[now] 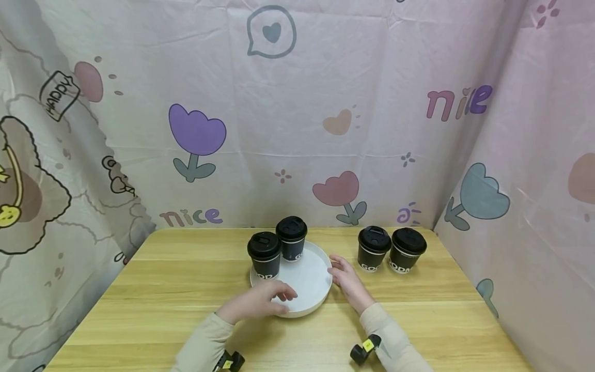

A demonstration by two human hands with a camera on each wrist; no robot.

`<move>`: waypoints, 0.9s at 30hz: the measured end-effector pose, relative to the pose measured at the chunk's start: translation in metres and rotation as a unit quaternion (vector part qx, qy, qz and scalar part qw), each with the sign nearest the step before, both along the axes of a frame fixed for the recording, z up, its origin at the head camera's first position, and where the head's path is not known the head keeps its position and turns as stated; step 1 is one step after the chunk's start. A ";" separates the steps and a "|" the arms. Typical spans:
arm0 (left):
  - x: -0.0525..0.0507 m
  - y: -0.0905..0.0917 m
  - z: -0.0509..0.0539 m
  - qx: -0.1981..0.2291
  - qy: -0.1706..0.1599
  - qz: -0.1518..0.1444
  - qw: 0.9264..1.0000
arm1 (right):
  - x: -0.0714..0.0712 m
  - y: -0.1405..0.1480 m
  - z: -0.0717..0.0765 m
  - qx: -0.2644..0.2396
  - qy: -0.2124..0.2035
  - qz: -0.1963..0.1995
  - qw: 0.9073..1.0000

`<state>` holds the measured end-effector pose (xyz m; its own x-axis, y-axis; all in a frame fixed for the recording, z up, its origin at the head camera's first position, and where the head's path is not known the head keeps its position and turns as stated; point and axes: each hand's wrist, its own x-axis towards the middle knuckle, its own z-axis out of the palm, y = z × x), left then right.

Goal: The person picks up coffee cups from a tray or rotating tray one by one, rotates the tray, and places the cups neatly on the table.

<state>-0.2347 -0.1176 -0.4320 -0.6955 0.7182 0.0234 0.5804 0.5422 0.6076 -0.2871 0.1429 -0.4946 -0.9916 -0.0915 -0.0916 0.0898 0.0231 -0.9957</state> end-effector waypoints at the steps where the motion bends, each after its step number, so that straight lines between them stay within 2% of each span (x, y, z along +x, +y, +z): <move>1: 0.000 0.001 -0.001 -0.005 0.000 -0.002 1.000 | 0.000 0.000 0.000 -0.001 -0.001 0.000 1.000; 9: 0.002 0.004 -0.006 -0.028 -0.001 0.003 1.000 | -0.002 0.000 -0.004 -0.002 0.001 0.003 1.000; 19: -0.001 0.002 -0.013 -0.026 0.000 -0.003 1.000 | -0.003 0.001 -0.004 0.001 0.004 0.001 1.000; 27: 0.000 0.003 -0.012 -0.029 0.004 -0.012 1.000 | -0.001 0.000 -0.003 -0.002 -0.003 -0.004 1.000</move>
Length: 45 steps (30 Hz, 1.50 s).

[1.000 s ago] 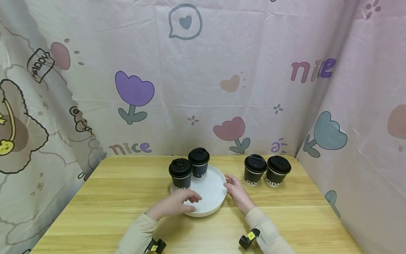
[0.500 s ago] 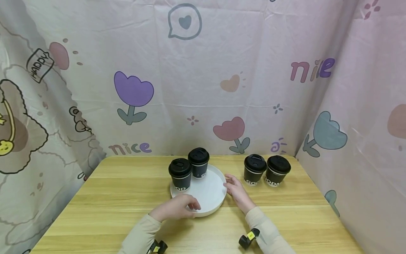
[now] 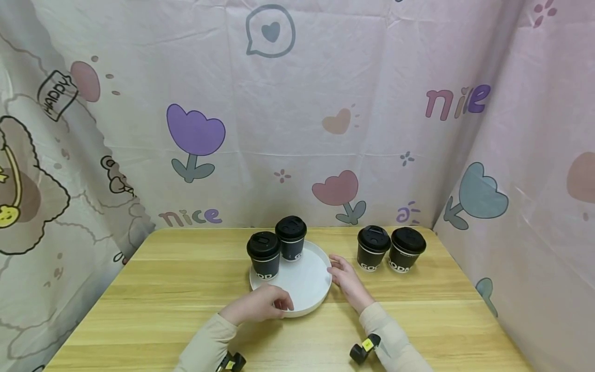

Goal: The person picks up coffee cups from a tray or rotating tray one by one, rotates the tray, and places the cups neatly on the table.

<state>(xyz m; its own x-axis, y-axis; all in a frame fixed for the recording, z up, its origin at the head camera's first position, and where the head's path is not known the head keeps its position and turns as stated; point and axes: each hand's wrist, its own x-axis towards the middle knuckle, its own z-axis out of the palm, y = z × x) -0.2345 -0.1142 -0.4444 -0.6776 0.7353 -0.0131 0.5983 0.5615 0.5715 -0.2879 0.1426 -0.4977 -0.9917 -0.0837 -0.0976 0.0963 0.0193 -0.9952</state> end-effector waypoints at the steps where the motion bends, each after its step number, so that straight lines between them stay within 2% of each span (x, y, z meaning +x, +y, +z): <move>1: 0.000 0.000 0.000 -0.002 0.001 -0.001 1.000 | 0.000 0.000 0.000 0.000 0.002 0.001 1.000; 20: 0.002 -0.002 0.004 -0.011 0.002 0.010 1.000 | 0.001 -0.001 0.002 -0.001 0.001 0.000 1.000; 27: 0.002 -0.005 0.005 -0.021 0.001 0.024 0.999 | 0.000 -0.001 0.002 0.000 -0.001 0.002 1.000; 35: 0.000 -0.010 0.006 -0.030 0.015 0.030 0.999 | 0.000 -0.001 0.001 0.001 -0.001 -0.002 1.000; 39: -0.001 -0.012 0.005 -0.027 0.024 0.029 0.999 | 0.000 -0.001 0.002 0.002 -0.003 -0.005 1.000; 45: -0.002 -0.008 0.005 -0.004 0.016 0.029 0.999 | -0.002 -0.002 0.002 0.003 -0.002 -0.003 1.000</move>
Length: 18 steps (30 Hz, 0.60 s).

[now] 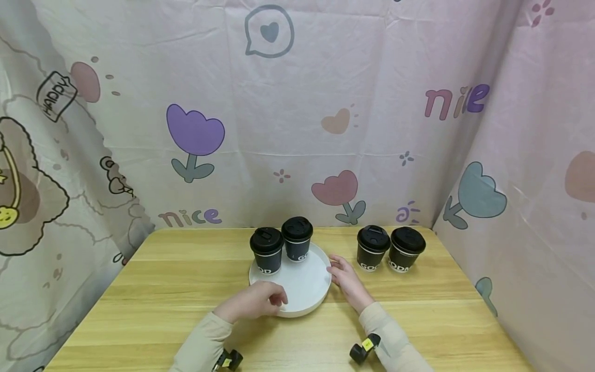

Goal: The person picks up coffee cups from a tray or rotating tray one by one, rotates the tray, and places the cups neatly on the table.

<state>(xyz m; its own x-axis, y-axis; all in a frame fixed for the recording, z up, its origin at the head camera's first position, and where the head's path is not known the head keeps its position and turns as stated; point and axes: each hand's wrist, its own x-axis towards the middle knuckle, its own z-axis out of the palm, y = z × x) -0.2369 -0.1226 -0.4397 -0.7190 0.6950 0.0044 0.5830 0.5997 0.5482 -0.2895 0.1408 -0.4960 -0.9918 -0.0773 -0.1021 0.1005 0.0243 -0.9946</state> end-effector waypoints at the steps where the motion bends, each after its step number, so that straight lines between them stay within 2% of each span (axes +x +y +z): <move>1: 0.000 0.002 0.000 0.005 -0.001 0.000 1.000 | 0.000 0.000 0.000 0.000 0.001 0.000 1.000; 11: 0.003 0.017 -0.008 0.001 0.003 -0.026 1.000 | 0.000 0.001 -0.002 0.000 0.002 0.001 1.000; 18: 0.007 0.019 -0.008 0.002 -0.005 -0.024 1.000 | 0.001 0.002 -0.002 0.002 0.017 0.010 1.000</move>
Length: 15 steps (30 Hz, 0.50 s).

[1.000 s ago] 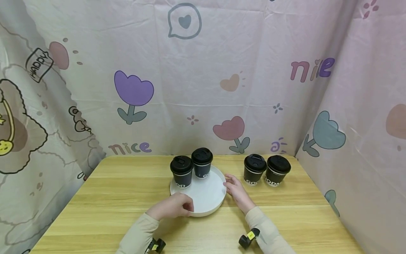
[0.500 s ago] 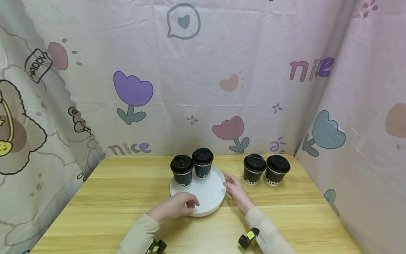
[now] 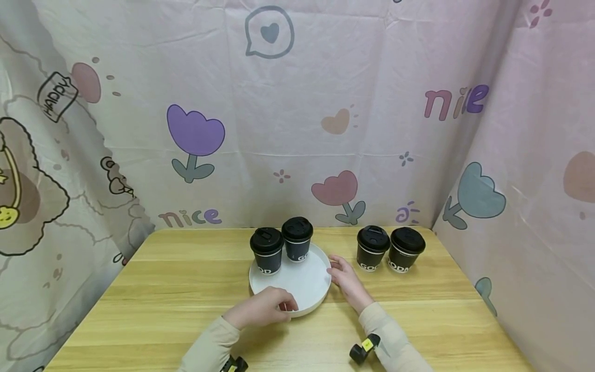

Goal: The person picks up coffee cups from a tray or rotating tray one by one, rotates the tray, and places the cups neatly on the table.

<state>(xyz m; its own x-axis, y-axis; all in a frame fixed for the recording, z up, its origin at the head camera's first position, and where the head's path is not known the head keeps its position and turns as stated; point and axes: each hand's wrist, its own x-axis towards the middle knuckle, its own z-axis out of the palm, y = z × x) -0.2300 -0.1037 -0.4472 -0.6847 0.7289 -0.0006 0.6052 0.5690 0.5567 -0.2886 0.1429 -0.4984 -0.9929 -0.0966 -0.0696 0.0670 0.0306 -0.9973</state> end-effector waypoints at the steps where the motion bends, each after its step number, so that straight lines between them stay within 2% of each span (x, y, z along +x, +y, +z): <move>1: 0.000 0.000 0.001 0.000 -0.002 0.002 1.000 | 0.000 0.000 0.000 0.001 0.001 0.001 1.000; 15: 0.002 -0.008 0.010 -0.007 -0.012 0.014 1.000 | 0.001 0.001 -0.002 0.007 0.014 0.001 1.000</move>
<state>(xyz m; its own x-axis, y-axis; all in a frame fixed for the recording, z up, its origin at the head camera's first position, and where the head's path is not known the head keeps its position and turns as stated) -0.2280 -0.1117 -0.4370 -0.7038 0.7098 -0.0281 0.5760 0.5933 0.5623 -0.2877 0.1441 -0.5003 -0.9943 -0.0982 -0.0423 0.0380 0.0449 -0.9983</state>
